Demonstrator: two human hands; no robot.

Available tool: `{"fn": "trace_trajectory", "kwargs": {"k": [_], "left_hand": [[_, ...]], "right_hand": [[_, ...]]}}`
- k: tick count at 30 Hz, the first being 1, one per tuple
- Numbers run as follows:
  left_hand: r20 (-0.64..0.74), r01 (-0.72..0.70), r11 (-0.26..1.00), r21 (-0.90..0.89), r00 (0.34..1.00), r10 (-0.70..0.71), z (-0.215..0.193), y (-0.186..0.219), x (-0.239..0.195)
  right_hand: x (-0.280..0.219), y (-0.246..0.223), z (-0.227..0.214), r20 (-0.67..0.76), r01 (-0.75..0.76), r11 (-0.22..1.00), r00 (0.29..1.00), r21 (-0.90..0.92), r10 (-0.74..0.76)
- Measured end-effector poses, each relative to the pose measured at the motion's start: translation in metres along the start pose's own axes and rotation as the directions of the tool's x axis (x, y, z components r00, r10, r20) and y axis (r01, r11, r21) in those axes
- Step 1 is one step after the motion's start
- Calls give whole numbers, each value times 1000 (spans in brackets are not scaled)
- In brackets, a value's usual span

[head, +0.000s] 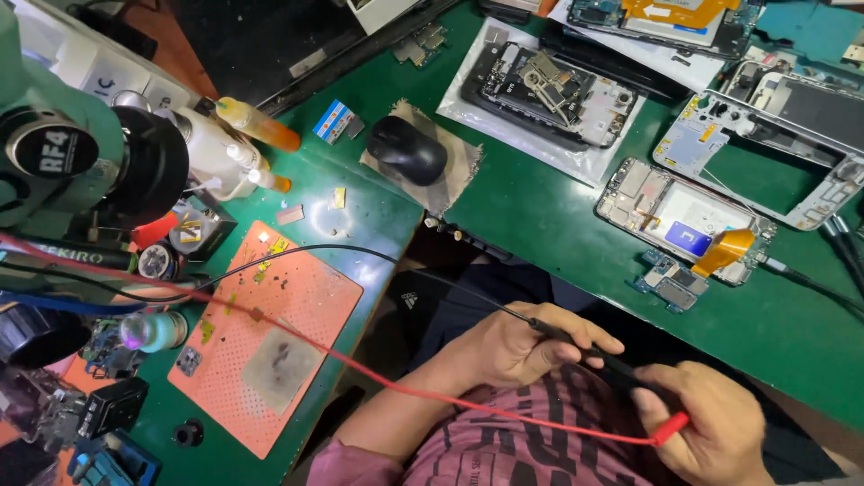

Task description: The person uses multimeter probes to test a disassembled smartphone motherboard on a green workbench. They then pick up a small blue circuit board and place it under a microscope for closer inspection.

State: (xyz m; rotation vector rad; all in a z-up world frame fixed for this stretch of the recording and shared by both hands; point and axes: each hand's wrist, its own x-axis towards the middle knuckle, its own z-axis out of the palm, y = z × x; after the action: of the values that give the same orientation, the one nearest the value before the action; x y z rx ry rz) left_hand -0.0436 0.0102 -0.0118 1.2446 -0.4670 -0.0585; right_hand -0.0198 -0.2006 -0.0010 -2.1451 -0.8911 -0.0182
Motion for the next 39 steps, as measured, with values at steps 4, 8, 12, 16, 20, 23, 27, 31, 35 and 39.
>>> {"fn": "trace_trajectory", "kwargs": {"k": [4, 8, 12, 16, 20, 23, 27, 31, 35, 39], "left_hand": [[-57, 76, 993, -93, 995, -82, -4, 4, 1], [-112, 184, 953, 239, 981, -161, -2, 18, 12], [-144, 124, 939, 320, 986, -81, -1, 9, 16], [-113, 0, 936, 351, 993, 43, -3, -2, 22], [-83, 12, 905, 425, 996, 26, -6, -4, 24], [-27, 30, 917, 399, 999, -21, -8, -3, 23], [180, -63, 934, 353, 984, -1, -5, -4, 19], [208, -168, 930, 326, 973, 103, 2, 0, 28], [46, -162, 954, 254, 987, 156, -2, -3, 23], [-21, -129, 939, 319, 989, 143, -5, 0, 21]], "right_hand": [[-15, 18, -6, -275, 9, 998, 961, -68, -28], [-22, 29, -23, -224, 35, 916, 965, -400, -135], [-1, 18, -27, -188, 117, 880, 956, -460, -225], [6, 19, -25, -178, 175, 893, 947, -414, -268], [10, 18, -17, -117, 204, 923, 960, -327, -254], [10, 17, -11, -53, 184, 936, 977, -300, -209], [20, 12, 0, 50, 212, 925, 977, -316, -206], [27, 8, 1, 132, 242, 927, 968, -287, -213], [28, 30, -27, 26, 187, 967, 982, -176, -185], [35, 63, -61, -78, -13, 756, 996, -655, -51]]}}
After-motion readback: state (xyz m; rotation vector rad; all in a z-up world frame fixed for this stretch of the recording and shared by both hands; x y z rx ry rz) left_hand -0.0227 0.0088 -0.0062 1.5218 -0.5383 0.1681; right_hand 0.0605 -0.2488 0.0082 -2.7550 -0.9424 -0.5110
